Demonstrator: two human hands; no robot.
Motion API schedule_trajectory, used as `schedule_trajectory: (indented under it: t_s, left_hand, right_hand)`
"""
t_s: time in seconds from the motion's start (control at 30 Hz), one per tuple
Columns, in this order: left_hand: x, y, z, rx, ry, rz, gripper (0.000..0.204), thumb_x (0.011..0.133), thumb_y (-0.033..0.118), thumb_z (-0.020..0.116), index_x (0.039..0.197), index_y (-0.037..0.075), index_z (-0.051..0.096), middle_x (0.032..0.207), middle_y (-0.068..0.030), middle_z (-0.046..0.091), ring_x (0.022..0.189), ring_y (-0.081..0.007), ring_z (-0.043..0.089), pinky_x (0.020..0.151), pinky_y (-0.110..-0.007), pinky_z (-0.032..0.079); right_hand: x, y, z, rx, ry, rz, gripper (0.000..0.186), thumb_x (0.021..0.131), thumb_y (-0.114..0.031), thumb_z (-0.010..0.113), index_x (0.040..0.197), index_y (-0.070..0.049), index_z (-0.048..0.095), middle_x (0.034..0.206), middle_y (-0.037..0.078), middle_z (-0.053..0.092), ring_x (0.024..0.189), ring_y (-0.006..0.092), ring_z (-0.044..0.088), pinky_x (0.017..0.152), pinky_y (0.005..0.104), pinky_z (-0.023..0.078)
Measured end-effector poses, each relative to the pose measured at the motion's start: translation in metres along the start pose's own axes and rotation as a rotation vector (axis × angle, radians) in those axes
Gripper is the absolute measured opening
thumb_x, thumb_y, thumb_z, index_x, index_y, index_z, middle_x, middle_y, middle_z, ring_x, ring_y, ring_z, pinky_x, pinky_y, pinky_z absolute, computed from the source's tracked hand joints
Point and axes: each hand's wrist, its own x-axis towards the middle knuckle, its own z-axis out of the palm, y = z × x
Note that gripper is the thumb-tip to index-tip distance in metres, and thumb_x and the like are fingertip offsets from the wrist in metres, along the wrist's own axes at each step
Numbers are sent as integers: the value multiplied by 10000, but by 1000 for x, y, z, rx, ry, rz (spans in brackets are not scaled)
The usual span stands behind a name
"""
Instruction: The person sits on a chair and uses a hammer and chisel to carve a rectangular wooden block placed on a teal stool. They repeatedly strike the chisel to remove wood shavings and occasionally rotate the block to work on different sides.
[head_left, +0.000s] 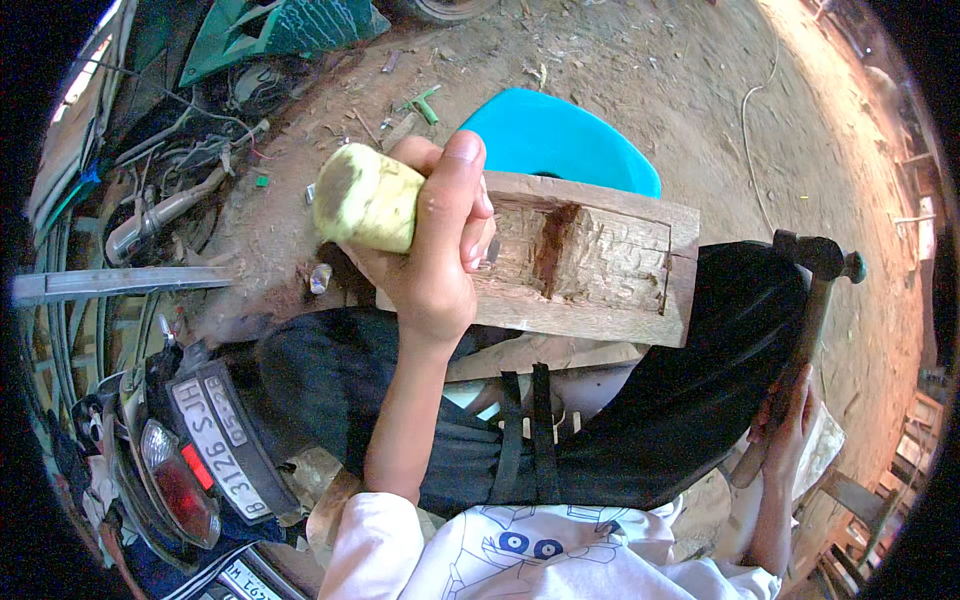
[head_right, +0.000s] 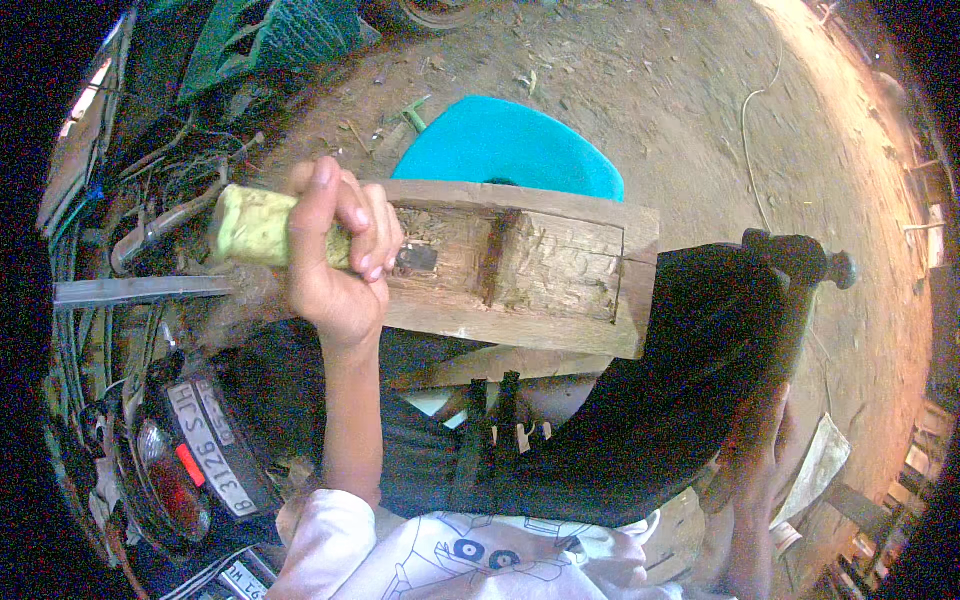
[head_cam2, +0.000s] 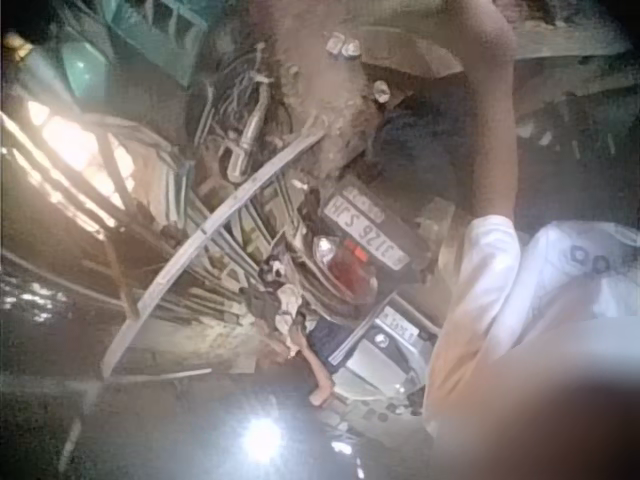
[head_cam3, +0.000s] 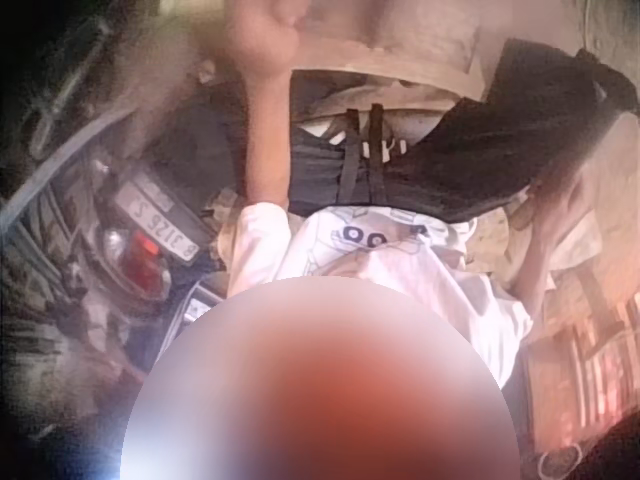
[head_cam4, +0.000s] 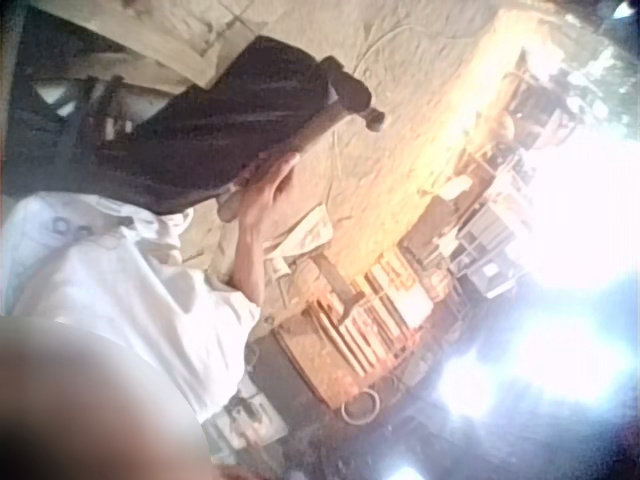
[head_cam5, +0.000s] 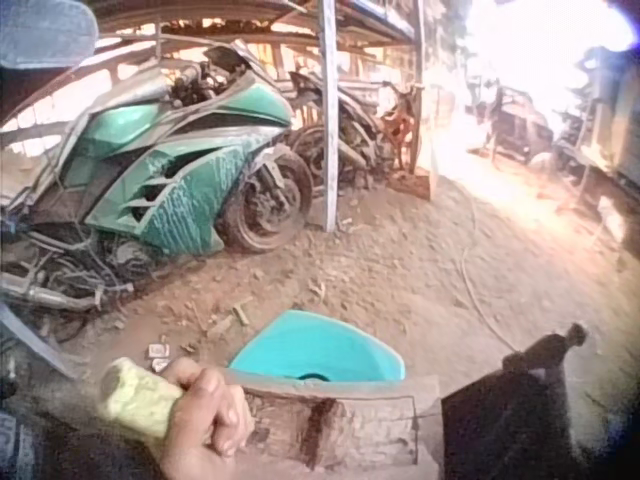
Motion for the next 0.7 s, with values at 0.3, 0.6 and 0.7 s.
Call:
schedule_trajectory:
  t_s: [0.3,0.6,0.7]
  left_hand:
    - [4,4,1,-25,5,-99,232,828,132,650,667,83,490,572,16,468,382,-25,341,339,-188,226]
    - [1,-14,-13,-180,-50,-164,341,862,171,608,613,109,382,466,44,342,337,-38,304,319,-212,203]
    - [-1,-15,-12,-165,-63,-172,330,861,157,608,617,105,393,485,44,363,345,-35,309,319,-210,204]
  right_hand:
    - [-3,-9,5,-19,-5,44,482,934,-505,395,771,-63,493,478,10,421,328,91,383,296,225,308]
    - [1,-4,3,-53,5,-9,479,942,-493,380,758,-65,489,485,5,429,331,85,381,299,223,311]
    - [0,-5,4,-22,-28,-26,475,941,-491,387,763,-64,493,494,2,429,335,82,379,302,216,305]
